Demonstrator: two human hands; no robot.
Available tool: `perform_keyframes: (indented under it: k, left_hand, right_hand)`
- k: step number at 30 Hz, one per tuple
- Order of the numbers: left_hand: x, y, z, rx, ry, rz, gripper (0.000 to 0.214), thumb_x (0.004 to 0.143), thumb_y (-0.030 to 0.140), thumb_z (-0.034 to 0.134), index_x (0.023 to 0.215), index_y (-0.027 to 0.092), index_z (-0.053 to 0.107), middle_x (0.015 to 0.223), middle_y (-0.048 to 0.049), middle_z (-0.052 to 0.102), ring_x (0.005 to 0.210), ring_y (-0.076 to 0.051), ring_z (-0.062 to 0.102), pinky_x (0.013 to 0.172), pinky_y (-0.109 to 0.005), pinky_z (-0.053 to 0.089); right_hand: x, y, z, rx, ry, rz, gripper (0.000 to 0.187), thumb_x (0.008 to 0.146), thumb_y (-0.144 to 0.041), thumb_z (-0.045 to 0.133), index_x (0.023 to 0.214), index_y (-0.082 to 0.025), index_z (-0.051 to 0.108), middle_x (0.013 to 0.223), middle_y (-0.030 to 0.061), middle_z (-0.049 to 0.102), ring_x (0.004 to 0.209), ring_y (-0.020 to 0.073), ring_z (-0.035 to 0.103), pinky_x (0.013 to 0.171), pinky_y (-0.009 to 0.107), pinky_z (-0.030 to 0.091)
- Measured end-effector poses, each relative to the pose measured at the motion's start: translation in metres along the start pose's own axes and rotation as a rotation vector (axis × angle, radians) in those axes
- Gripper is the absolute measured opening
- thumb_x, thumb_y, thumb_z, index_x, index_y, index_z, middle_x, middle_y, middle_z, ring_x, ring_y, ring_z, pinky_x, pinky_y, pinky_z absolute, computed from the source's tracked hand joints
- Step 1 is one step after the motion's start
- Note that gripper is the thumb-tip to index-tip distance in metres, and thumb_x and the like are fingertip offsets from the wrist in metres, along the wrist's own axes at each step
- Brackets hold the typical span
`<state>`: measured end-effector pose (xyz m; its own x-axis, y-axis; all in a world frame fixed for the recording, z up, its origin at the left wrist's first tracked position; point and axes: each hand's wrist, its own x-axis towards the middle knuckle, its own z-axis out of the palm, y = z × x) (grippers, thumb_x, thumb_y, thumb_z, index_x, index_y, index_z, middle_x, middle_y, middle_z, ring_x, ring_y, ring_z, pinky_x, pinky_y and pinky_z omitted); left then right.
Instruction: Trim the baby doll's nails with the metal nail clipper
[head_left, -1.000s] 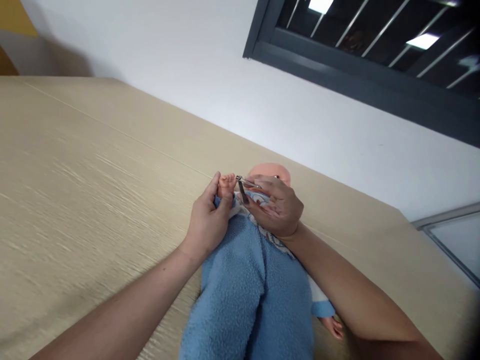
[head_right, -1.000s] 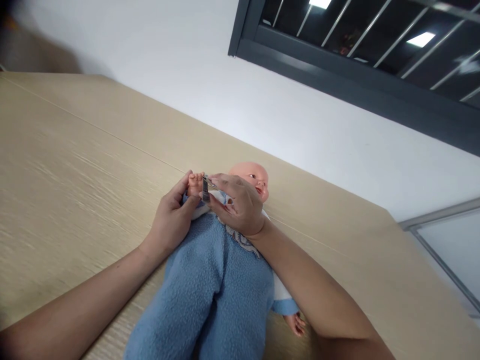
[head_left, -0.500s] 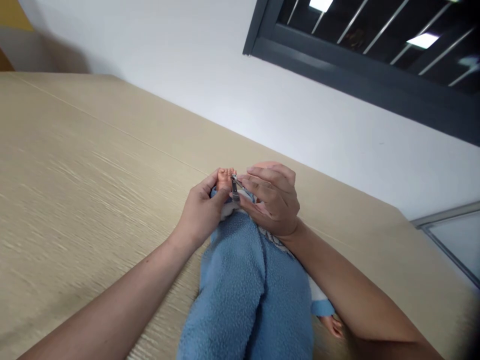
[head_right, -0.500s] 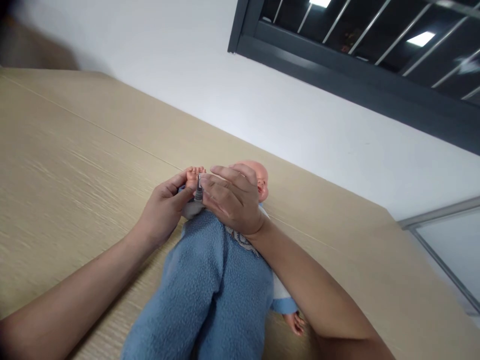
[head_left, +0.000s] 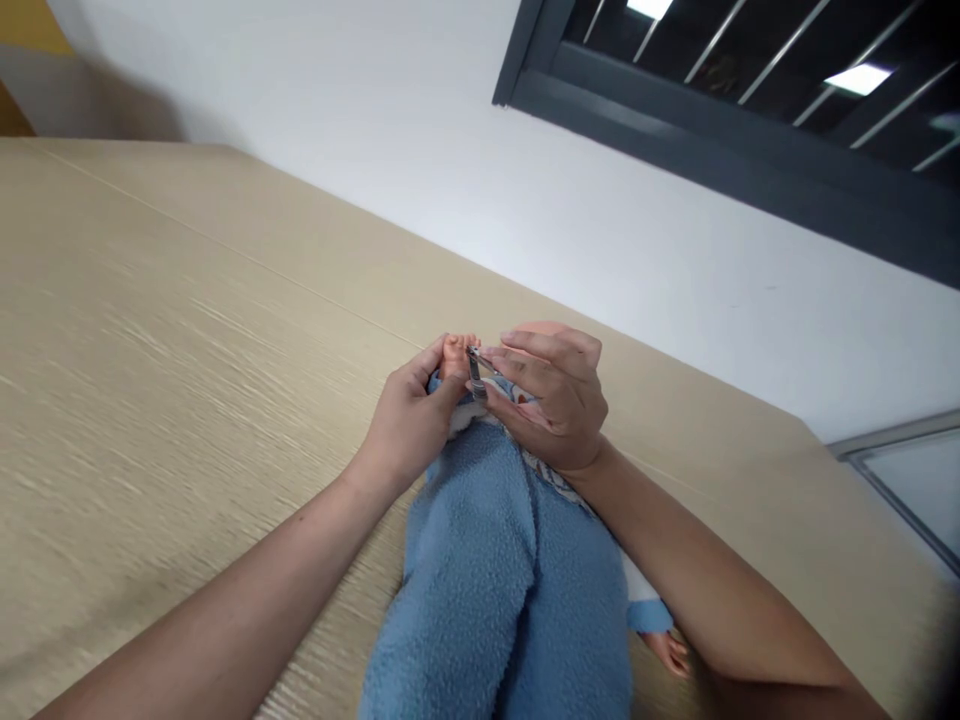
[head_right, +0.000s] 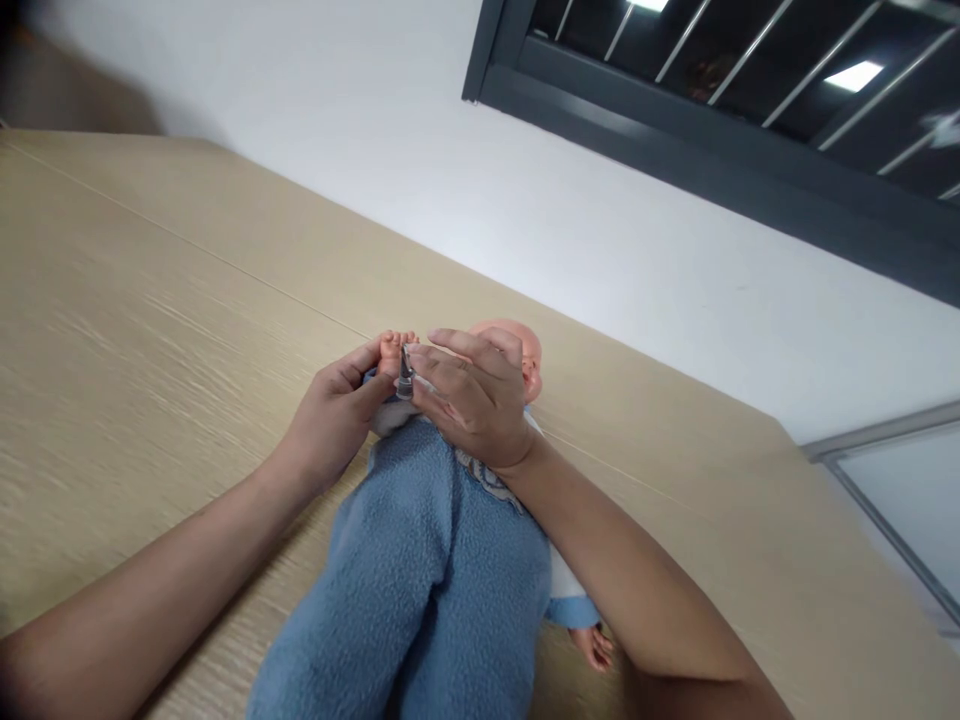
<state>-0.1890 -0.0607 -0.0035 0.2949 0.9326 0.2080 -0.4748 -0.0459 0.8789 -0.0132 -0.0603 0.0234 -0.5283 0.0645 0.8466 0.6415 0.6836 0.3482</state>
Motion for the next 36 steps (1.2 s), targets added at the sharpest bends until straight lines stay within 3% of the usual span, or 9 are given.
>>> perform_keyframes:
  k: [5, 9, 12, 15, 19, 24, 36]
  left_hand:
    - [-0.0012, 0.0009, -0.0003, 0.036, 0.004, 0.01, 0.022, 0.1, 0.036, 0.066, 0.107, 0.018, 0.076, 0.106, -0.0047, 0.075, 0.104, -0.02, 0.067, 0.099, -0.031, 0.05]
    - [-0.0014, 0.0017, -0.0005, 0.04, 0.021, 0.014, 0.018, 0.097, 0.032, 0.07, 0.105, 0.018, 0.077, 0.108, -0.0047, 0.076, 0.107, -0.02, 0.067, 0.101, -0.031, 0.05]
    - [-0.0008, 0.0017, -0.0001, 0.049, 0.053, 0.006, 0.018, 0.095, 0.032, 0.071, 0.103, 0.018, 0.076, 0.111, -0.0058, 0.077, 0.11, -0.022, 0.068, 0.103, -0.032, 0.05]
    - [-0.0005, 0.0004, 0.0001, 0.074, 0.06, 0.007, 0.021, 0.096, 0.036, 0.071, 0.105, 0.018, 0.076, 0.112, -0.0063, 0.078, 0.11, -0.022, 0.069, 0.101, -0.032, 0.051]
    - [-0.0013, -0.0028, -0.0008, 0.119, 0.045, 0.011, 0.033, 0.098, 0.044, 0.069, 0.116, 0.018, 0.076, 0.118, -0.0081, 0.078, 0.111, -0.023, 0.07, 0.1, -0.033, 0.053]
    - [-0.0034, -0.003, -0.0007, 0.146, 0.072, -0.001, 0.036, 0.097, 0.041, 0.071, 0.125, 0.018, 0.076, 0.129, -0.0096, 0.078, 0.124, -0.027, 0.068, 0.111, -0.039, 0.051]
    - [-0.0036, -0.0043, -0.0012, 0.153, 0.084, 0.01, 0.037, 0.098, 0.039, 0.071, 0.129, 0.018, 0.075, 0.134, -0.0098, 0.076, 0.128, -0.026, 0.068, 0.114, -0.039, 0.05]
  right_hand:
    - [-0.0003, 0.0008, 0.0, 0.0, -0.01, 0.01, 0.022, 0.093, -0.021, 0.078, 0.112, -0.021, 0.068, 0.1, 0.0037, 0.085, 0.098, 0.0237, 0.082, 0.091, 0.046, 0.058]
    - [-0.0008, 0.0007, -0.0021, 0.001, 0.038, -0.03, 0.018, 0.094, -0.022, 0.076, 0.111, -0.022, 0.068, 0.099, 0.0015, 0.086, 0.093, 0.0212, 0.082, 0.084, 0.044, 0.055]
    - [-0.0007, -0.0009, -0.0039, -0.009, 0.049, 0.015, 0.023, 0.094, -0.025, 0.076, 0.116, -0.023, 0.068, 0.1, 0.0026, 0.086, 0.091, 0.0215, 0.081, 0.081, 0.044, 0.054]
    - [-0.0002, -0.0017, -0.0033, -0.011, 0.021, 0.038, 0.031, 0.092, -0.024, 0.077, 0.121, -0.023, 0.067, 0.1, 0.0039, 0.085, 0.092, 0.0211, 0.08, 0.083, 0.043, 0.055]
    - [-0.0008, -0.0003, 0.0001, -0.012, 0.011, 0.031, 0.028, 0.092, -0.026, 0.079, 0.117, -0.019, 0.069, 0.099, 0.0036, 0.084, 0.091, 0.0212, 0.079, 0.088, 0.042, 0.055]
    - [-0.0018, 0.0014, 0.0013, -0.007, 0.023, 0.032, 0.029, 0.09, -0.024, 0.08, 0.116, -0.02, 0.069, 0.098, 0.0038, 0.085, 0.091, 0.0223, 0.08, 0.087, 0.042, 0.055]
    - [-0.0002, 0.002, 0.0024, 0.006, 0.019, 0.026, 0.024, 0.091, -0.024, 0.078, 0.113, -0.021, 0.068, 0.096, 0.0022, 0.085, 0.09, 0.0221, 0.08, 0.086, 0.043, 0.055]
